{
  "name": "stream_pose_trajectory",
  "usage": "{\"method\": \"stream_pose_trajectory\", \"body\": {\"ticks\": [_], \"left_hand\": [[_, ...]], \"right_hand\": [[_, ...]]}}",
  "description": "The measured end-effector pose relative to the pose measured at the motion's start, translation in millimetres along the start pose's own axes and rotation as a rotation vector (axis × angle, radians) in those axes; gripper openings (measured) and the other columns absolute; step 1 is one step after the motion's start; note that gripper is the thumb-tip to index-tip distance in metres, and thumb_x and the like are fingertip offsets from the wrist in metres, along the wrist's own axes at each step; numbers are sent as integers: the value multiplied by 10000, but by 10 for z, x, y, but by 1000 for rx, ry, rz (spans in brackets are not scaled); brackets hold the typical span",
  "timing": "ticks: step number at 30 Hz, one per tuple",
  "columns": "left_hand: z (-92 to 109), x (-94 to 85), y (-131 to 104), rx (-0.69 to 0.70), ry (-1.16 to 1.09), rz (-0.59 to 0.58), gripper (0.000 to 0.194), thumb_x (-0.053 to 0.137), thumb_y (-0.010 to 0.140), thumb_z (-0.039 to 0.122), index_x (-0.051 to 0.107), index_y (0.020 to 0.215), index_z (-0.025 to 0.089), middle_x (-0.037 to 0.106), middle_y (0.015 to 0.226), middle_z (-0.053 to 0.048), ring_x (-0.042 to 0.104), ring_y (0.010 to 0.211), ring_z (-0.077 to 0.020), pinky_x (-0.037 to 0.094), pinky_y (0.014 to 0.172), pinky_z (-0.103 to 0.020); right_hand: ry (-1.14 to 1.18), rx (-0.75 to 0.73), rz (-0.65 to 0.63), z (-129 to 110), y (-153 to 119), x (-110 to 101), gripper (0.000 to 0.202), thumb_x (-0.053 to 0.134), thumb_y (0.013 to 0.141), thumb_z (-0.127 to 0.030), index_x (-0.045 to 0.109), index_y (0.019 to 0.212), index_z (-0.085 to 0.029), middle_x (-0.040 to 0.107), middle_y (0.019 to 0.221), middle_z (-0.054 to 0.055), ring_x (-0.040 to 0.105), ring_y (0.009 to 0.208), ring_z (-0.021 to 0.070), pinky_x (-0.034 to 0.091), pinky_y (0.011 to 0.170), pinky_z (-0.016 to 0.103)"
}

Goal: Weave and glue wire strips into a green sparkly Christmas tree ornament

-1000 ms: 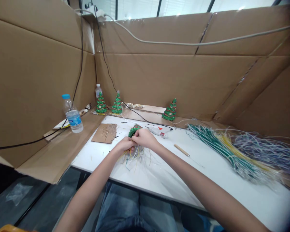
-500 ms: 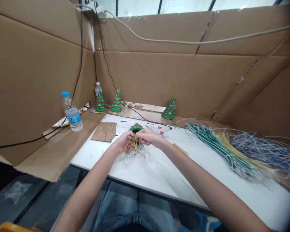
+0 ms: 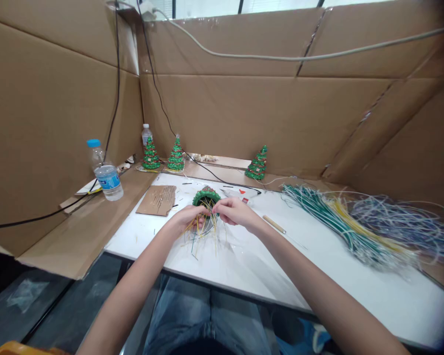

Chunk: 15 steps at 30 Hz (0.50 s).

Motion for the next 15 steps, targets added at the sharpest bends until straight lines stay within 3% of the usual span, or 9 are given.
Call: {"method": "stream_pose_trajectory", "body": {"ticks": [4, 7, 10, 15], "left_hand": [[18, 6, -1, 22, 14, 8, 178, 640, 663, 304, 571, 728, 153, 425, 433, 80, 392, 350, -64, 170, 370, -212], [16, 1, 12, 37, 44, 12, 209, 644, 672, 304, 526, 590, 152, 447, 410, 54, 402, 338, -69, 163, 363, -224], [2, -11, 31, 46, 69, 14, 248, 637, 678, 268, 494, 513, 151, 476, 401, 29, 405, 329, -67, 169, 364, -223], [-9, -25, 61, 61, 64, 20, 170, 624, 677, 212, 538, 547, 144, 497, 416, 35, 410, 348, -61, 201, 376, -208]], "right_hand": [[-53, -13, 103, 67, -56, -22, 197, 473, 688, -265, 623, 674, -138, 467, 411, -44, 344, 344, 66, 239, 376, 199], [-98, -21, 172, 118, -52, -13, 197, 513, 680, -273, 648, 696, -130, 499, 448, -27, 404, 403, 88, 272, 413, 208], [-111, -17, 177, 180, -11, 29, 220, 523, 684, -282, 668, 709, -120, 499, 446, -23, 424, 422, 105, 289, 430, 221], [-70, -35, 159, 227, 26, 80, 222, 515, 703, -279, 667, 723, -118, 475, 438, -36, 404, 416, 97, 292, 437, 221]]}}
Point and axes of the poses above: each hand's wrist, its own y-axis towards the middle knuckle, its own x-axis out of the palm, z = x × y, the point moved 8 cm from there along y, towards the middle knuckle
